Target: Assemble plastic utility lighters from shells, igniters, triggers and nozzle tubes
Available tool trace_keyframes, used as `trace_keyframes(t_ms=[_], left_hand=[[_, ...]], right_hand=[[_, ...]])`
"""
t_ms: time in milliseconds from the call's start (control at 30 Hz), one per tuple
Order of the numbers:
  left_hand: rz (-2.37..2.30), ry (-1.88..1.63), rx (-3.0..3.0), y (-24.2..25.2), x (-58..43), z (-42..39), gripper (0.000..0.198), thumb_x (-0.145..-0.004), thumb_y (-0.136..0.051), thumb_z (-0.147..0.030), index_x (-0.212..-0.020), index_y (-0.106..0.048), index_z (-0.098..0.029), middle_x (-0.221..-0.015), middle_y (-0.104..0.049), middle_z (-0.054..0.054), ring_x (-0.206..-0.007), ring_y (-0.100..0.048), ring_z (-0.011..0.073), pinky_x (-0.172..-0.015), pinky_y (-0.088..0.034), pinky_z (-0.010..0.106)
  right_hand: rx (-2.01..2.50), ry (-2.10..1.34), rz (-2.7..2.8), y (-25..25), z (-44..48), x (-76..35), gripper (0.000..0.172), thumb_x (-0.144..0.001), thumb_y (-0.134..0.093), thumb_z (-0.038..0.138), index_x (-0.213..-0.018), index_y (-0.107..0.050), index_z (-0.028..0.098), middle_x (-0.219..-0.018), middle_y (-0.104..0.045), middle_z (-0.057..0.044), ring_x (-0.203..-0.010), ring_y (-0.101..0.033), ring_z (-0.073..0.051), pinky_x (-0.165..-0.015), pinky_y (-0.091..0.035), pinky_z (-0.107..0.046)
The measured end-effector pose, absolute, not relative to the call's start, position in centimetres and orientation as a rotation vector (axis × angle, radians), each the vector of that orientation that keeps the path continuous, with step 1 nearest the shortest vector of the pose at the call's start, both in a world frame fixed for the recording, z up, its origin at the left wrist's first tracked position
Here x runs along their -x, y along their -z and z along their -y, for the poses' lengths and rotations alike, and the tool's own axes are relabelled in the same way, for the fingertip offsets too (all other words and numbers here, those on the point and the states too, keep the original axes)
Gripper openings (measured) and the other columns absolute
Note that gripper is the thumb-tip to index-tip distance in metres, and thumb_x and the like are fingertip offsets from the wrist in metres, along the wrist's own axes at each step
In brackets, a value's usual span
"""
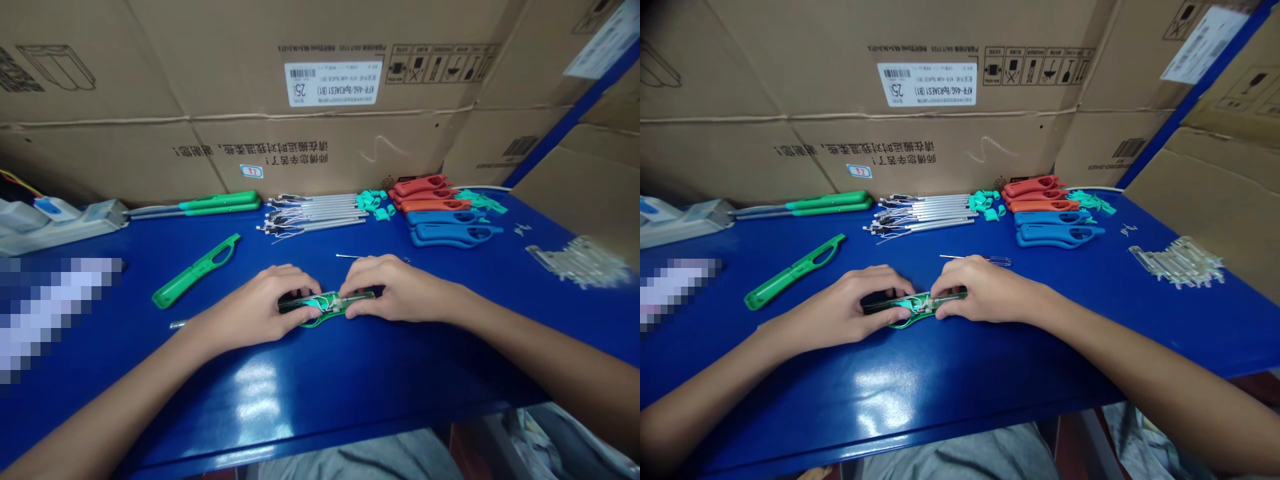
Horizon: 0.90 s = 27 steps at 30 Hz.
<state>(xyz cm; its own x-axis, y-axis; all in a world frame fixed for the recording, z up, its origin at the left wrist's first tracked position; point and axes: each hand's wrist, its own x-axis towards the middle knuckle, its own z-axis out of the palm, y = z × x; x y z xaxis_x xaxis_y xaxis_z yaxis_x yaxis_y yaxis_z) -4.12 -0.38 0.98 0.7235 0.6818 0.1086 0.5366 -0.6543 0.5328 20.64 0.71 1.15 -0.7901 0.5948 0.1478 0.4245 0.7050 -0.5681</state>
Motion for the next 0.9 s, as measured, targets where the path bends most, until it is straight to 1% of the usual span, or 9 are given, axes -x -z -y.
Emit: trace_keyframes(t_ms=[167,467,700,900], left_hand=[[-0.92,-0.405,-2.458,-1.12,4.08,0.4,0.014,-0.093,-0.06,-0.031,-0.099,-0.068,-0.023,-0.093,-0.07,-0.001,-0.087,-0.062,0.0152,-0.081,-0.044,0.029],[-0.912,-0.404,-2.458,-1.09,4.08,0.37,0.013,-0.092,-0.06,-0.03,-0.1,-0.067,-0.022,-0.095,-0.07,0.0,-0.089,-0.063,0.0157,-0.083,-0.044,0.029],[-0.913,-0.405,-2.46,-1.07,4.15,0.41,0.014,-0.093,-0.06,-0.031,-0.1,-0.068,-0.022,-0.095,-0.07,-0.001,-0.089,-0.063,0.0156,-0.083,-0.044,0.029],[-0.926,-0.395,-2.458,-1.22,4.08,0.48,0.015,-0.093,-0.058,-0.032,-0.1,-0.068,-0.022,-0.092,-0.07,0.001,-0.086,-0.062,0.0163,-0.08,-0.045,0.029]], right_hand=[[0.798,-0.736,2.599,-1.11,-0.76,-20.6,0.016,-0.083,-0.075,0.024,-0.096,-0.075,0.015,-0.091,-0.073,-0.006,-0.087,-0.064,-0.018,-0.082,-0.046,-0.029],[0.773,-0.615,2.655,-0.9,-1.06,-20.82,0.015,-0.086,-0.072,0.024,-0.098,-0.075,0.015,-0.092,-0.071,-0.007,-0.088,-0.062,-0.019,-0.081,-0.046,-0.03],[0.761,-0.643,2.656,-0.96,-0.89,-20.74,0.015,-0.09,-0.067,0.023,-0.101,-0.074,0.016,-0.094,-0.07,-0.007,-0.09,-0.062,-0.019,-0.083,-0.046,-0.031],[0.794,-0.646,2.663,-1.34,-0.42,-20.73,0.018,-0.091,-0.059,0.016,-0.103,-0.073,0.015,-0.096,-0.068,-0.008,-0.091,-0.062,-0.02,-0.084,-0.048,-0.033]])
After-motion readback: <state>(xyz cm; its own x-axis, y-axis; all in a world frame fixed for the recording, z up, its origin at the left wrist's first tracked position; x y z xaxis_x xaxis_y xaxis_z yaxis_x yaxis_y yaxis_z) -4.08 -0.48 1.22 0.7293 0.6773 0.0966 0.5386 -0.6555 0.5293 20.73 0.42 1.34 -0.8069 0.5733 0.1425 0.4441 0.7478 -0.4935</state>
